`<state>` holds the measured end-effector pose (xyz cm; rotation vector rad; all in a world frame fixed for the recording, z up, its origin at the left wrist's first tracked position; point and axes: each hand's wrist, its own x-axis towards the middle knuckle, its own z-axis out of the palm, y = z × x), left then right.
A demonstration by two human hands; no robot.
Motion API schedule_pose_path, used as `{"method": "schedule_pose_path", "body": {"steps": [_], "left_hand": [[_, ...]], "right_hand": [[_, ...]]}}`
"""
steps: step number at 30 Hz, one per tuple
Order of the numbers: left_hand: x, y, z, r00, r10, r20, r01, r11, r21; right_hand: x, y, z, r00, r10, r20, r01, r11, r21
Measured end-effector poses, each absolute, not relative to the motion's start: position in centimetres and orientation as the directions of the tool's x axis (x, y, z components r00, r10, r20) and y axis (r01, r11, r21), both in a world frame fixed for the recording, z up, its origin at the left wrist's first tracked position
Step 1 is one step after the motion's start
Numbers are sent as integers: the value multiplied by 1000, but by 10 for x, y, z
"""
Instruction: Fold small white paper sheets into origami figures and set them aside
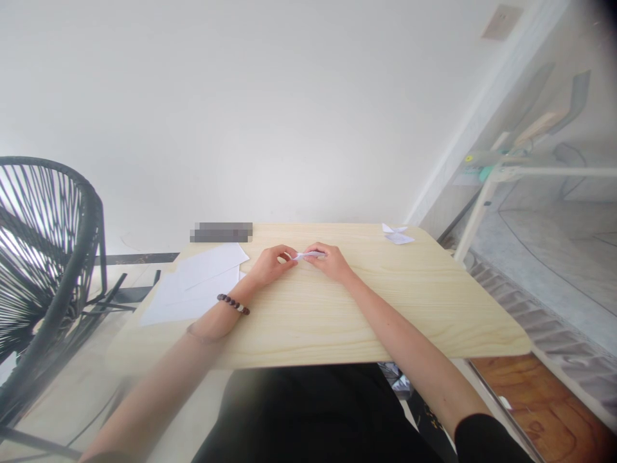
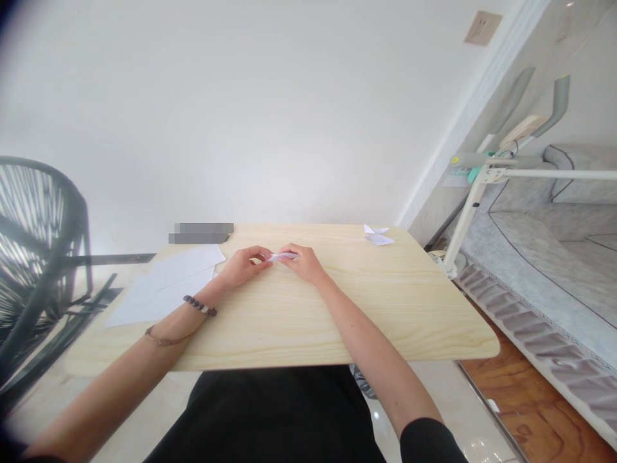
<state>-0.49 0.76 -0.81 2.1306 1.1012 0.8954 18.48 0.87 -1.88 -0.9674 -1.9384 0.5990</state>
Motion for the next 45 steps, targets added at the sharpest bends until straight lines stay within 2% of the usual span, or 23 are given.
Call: {"method": "schedule_pose_path", "body": {"steps": [16,27,34,45], "left_hand": [[-3,7,-7,428,848,314,469,-505,725],[-4,6,-8,375,883,284,453,-441,775],[-4,6,-6,409,868,282,443,-459,770],[-4,7,-7,355,888,293,415,-431,801]], "right_hand": [[183,6,-16,-320,826,464,427,563,-707],[182,5,-15,-282,858,430,487,514,-707],[183,5,-16,-292,858,422,479,513,-712],[183,5,-16,-298,868,398,478,497,-725]]}}
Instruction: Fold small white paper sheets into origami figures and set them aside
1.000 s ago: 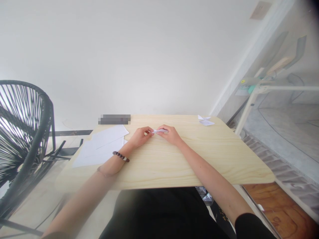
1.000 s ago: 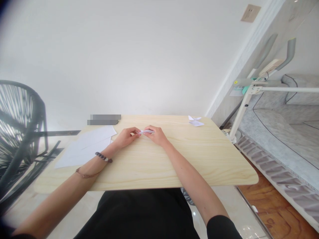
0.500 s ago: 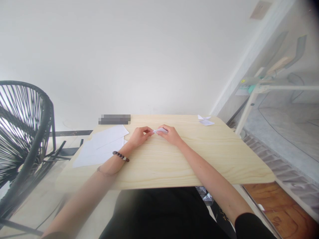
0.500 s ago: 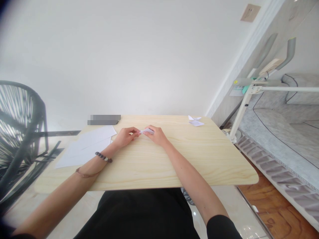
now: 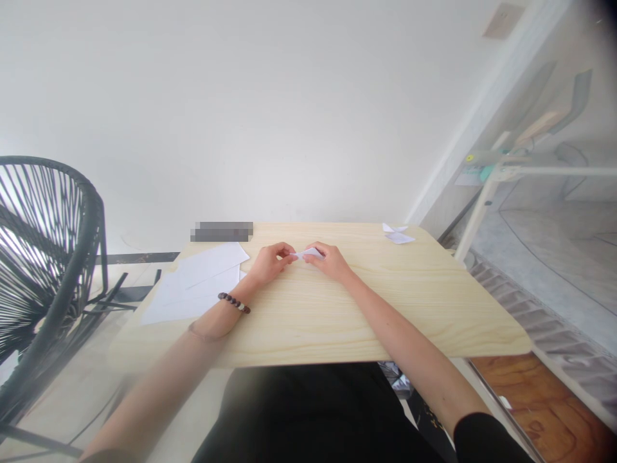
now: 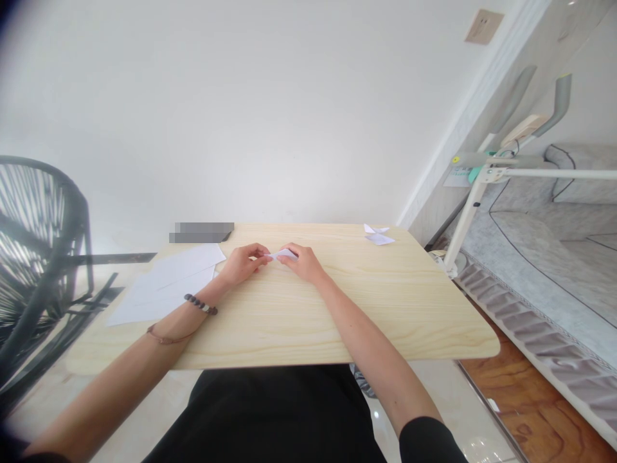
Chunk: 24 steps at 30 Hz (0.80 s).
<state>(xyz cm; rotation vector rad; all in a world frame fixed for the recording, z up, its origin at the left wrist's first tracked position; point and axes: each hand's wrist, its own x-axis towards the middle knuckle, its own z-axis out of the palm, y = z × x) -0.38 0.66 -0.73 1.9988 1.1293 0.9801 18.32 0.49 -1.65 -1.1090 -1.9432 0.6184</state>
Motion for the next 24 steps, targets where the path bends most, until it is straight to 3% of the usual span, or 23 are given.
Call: {"method": "schedule_pose_path", "body": {"steps": [10,18,24], "left_hand": [[-3,5,-8,300,925,233,415,-346,841],[-3,5,-6,381,879,288,467,-452,760],[-4,4,-3,417,872,256,456,-445,771]], "right_hand": [[182,5,-16,-278,889,365,472,457,-754],[185,8,-19,-233,894,383,525,447,-724],[186,8,-18,-229,879,419,525,474,-707]]}}
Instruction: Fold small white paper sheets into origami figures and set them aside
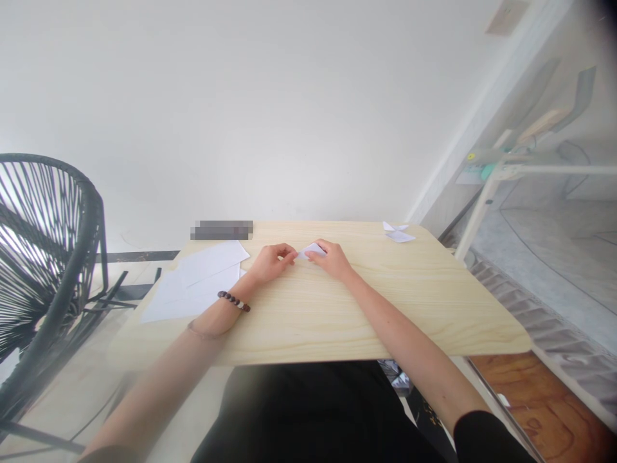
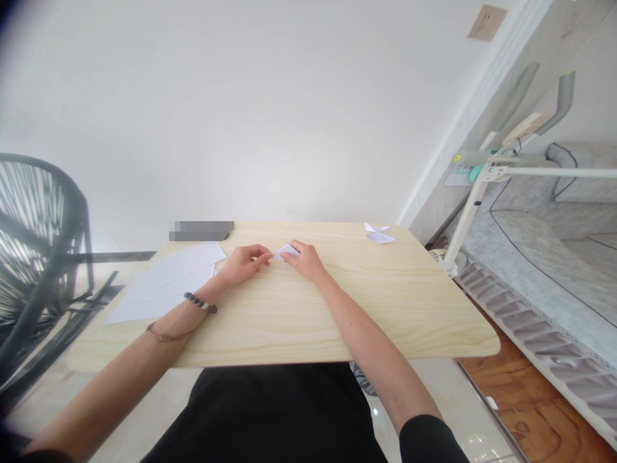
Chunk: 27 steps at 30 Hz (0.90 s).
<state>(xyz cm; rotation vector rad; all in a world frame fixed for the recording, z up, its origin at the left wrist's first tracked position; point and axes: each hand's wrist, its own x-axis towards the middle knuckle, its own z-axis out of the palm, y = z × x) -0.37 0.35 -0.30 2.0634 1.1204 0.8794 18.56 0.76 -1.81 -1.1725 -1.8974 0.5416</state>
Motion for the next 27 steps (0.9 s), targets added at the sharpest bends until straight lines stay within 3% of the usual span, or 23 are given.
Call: {"method": "schedule_pose_path", "body": {"steps": [9,27], "left_hand": [[-3,6,-6,401,874,275,407,-438,801],[-4,8,-6,435,851,293,575,-513,638]], "right_hand": [[185,6,-17,-260,877,404,540,478,-692],[183,5,-16,-299,868,395,532,496,-687]]}}
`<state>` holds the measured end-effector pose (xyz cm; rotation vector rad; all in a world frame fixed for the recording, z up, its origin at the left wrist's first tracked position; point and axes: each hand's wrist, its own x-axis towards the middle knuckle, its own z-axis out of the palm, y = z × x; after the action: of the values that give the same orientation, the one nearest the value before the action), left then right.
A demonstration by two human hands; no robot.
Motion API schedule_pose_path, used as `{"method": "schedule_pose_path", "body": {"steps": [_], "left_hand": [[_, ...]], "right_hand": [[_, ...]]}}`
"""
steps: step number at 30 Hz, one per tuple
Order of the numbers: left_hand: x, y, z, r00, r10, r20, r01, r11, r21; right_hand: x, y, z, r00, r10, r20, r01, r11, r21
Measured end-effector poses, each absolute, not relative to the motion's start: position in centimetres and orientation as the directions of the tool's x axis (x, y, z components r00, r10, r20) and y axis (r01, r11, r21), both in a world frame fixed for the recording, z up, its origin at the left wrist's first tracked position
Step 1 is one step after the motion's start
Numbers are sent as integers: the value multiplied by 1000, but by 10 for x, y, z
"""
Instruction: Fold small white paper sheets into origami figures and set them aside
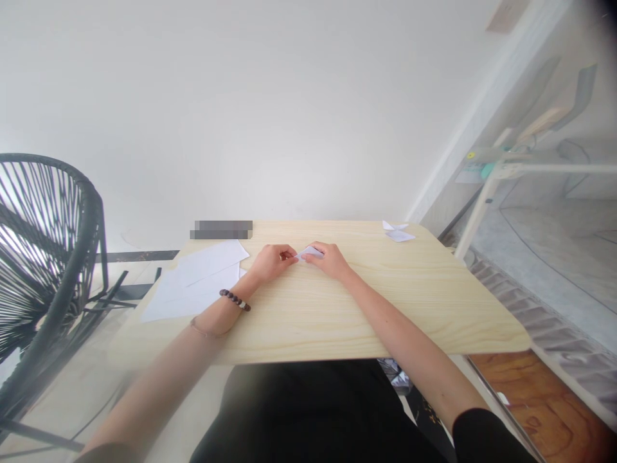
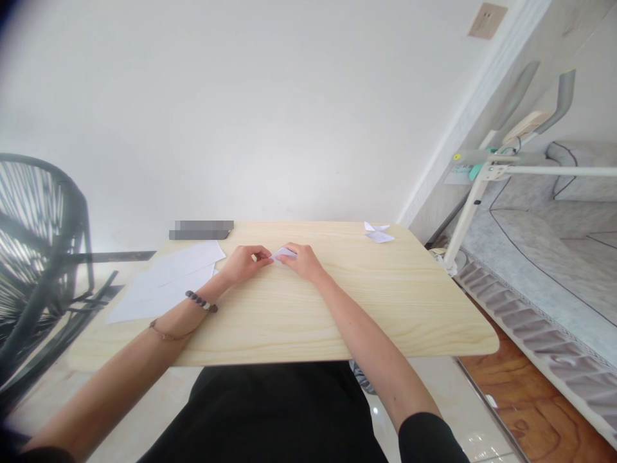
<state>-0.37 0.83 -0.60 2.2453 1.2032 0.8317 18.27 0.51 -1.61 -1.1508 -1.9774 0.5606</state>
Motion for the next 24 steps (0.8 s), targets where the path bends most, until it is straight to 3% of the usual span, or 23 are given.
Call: {"method": "schedule_pose_path", "body": {"steps": [6,12,17,24], "left_hand": [[-5,10,-7,346,889,299,577,-453,679],[-10,13,-5,176,949,260,575,-314,756],[-10,13,-5,176,950,257,555,-311,771],[-8,12,-7,233,951,205,536,-301,789]], "right_hand": [[183,11,-22,-210,882,423,444,471,-762],[185,19,-28,-145,943,301,308,332,-892],[186,19,-29,-176,937,302,227,337,-914],[188,19,-30,-142,946,290,294,320,-900]]}}
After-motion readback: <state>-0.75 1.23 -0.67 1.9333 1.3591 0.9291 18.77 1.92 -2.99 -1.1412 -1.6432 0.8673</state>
